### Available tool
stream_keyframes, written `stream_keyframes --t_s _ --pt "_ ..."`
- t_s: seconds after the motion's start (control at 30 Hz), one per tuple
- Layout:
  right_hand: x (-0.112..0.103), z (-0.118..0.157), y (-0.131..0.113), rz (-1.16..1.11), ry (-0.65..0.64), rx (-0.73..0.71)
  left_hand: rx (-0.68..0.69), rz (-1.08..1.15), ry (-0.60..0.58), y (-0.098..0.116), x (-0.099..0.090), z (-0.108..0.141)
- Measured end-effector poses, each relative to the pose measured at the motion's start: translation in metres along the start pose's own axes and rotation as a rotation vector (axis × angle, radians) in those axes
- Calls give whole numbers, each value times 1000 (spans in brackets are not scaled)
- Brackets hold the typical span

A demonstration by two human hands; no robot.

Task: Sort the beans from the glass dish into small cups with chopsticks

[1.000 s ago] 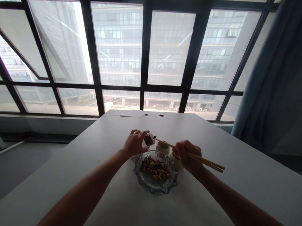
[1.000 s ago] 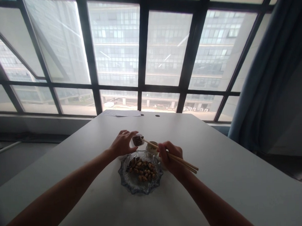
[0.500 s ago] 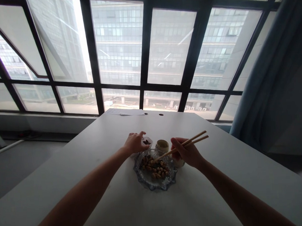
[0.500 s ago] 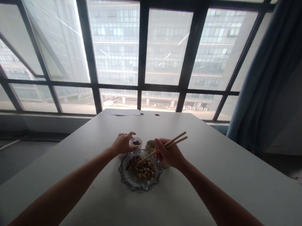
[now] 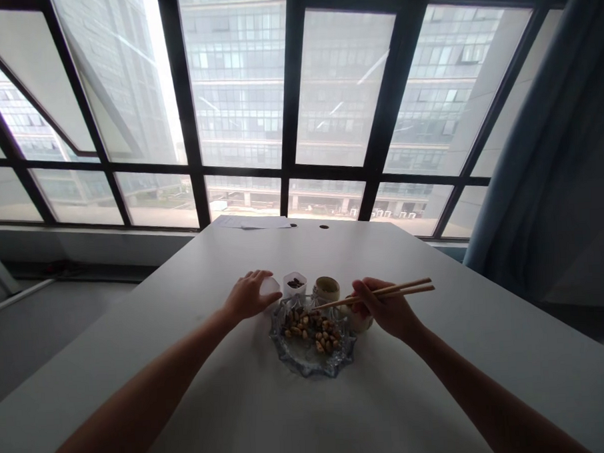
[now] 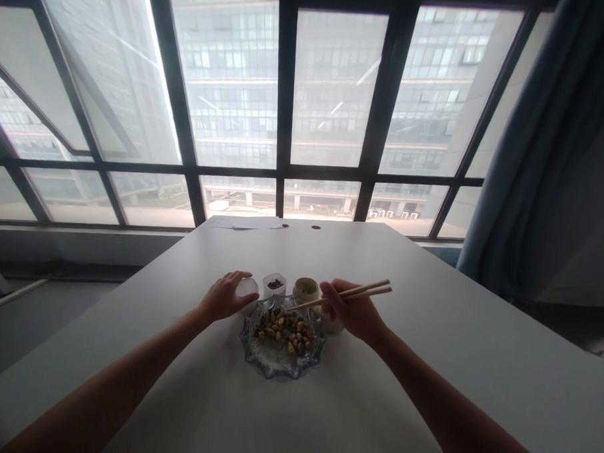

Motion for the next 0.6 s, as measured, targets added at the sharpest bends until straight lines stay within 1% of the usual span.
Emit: stream_keyframes --t_s 0.07,0.13,0.2,0.23,0.33,0.47,0.6 --pt "-3 5 -4 15 -55 -16 -17 79 63 -10 5 9" --pt "-5 9 -7 49 -157 -56 -35 157 113 -18 11 15" --pt "-5 12 -11 104 -247 -125 -51 208 130 -24 16 19" --pt "-6 13 -12 130 -271 -161 -57 221 128 -25 18 20" --pt "-6 12 -13 169 -280 -220 -75 229 111 -26 19 20" --pt "-4 11 -10 189 -264 -250 -86 227 101 -23 17 20" --pt "-1 13 -8 209 -276 -285 -84 213 106 -22 18 20"
Point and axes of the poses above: each hand's wrist, its own z-axis away from the middle knuckle, its own x-axis out of the palm, y = z × x, the point moved 1 cm from there along -z, towards the middle knuckle, and after that the axes turned 11 degrees about z, right-handed, at the moved point
